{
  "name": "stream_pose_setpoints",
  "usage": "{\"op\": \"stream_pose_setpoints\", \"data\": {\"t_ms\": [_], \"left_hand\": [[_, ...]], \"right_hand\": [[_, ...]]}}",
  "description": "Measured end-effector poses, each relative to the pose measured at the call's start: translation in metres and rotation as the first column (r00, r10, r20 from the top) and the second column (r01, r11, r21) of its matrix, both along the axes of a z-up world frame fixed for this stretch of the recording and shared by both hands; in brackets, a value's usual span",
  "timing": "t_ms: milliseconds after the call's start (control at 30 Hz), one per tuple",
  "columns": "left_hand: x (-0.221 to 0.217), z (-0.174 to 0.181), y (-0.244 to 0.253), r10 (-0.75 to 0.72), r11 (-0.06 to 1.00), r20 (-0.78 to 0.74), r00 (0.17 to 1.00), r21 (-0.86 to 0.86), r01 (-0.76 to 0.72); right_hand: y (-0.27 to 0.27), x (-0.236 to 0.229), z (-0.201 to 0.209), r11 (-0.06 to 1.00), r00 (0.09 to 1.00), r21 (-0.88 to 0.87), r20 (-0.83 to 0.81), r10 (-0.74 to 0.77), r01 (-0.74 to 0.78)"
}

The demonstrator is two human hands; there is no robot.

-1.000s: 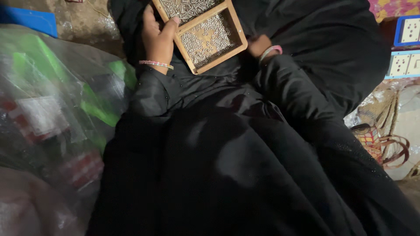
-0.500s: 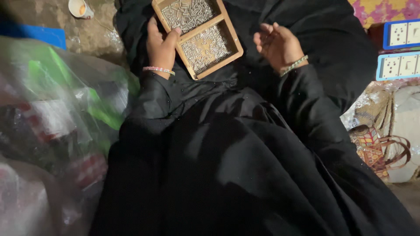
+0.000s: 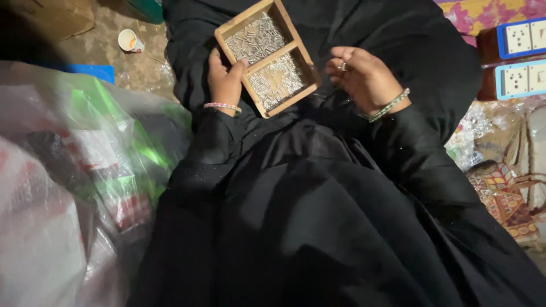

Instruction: The person sits on the floor and assembles electrical socket plates by inserting small metal fasteners into the back of the plates using both hands. The person handles multiple blue and white socket plates and a wooden box containing fasteners.

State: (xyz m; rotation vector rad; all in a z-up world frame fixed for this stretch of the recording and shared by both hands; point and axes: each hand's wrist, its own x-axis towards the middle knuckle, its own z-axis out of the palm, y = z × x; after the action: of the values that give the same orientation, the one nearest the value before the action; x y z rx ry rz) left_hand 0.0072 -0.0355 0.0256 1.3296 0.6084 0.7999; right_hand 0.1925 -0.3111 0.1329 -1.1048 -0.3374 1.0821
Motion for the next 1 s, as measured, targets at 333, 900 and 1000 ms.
{"op": "stream_pose_setpoints", "data": {"t_ms": [333,900,1000], "left_hand": [[0.009,-0.002,-0.071,-0.171,0.985,-0.162,0.972,-0.031,0.169],[0.032,-0.012,-0.090,-0.277,0.954,-0.088,0.957,-0.148,0.262],[0.031,-0.009,-0.090,-0.277,0.958,-0.098,0.956,-0.110,0.266]], "right_hand": [[-0.017,-0.026,-0.010,0.985,0.985,0.160,-0.145,0.088,-0.065],[-0.064,-0.024,-0.071,0.968,0.900,0.192,0.372,-0.227,0.164],[-0.072,0.006,-0.094,0.869,0.762,0.394,0.450,-0.466,0.299]]}}
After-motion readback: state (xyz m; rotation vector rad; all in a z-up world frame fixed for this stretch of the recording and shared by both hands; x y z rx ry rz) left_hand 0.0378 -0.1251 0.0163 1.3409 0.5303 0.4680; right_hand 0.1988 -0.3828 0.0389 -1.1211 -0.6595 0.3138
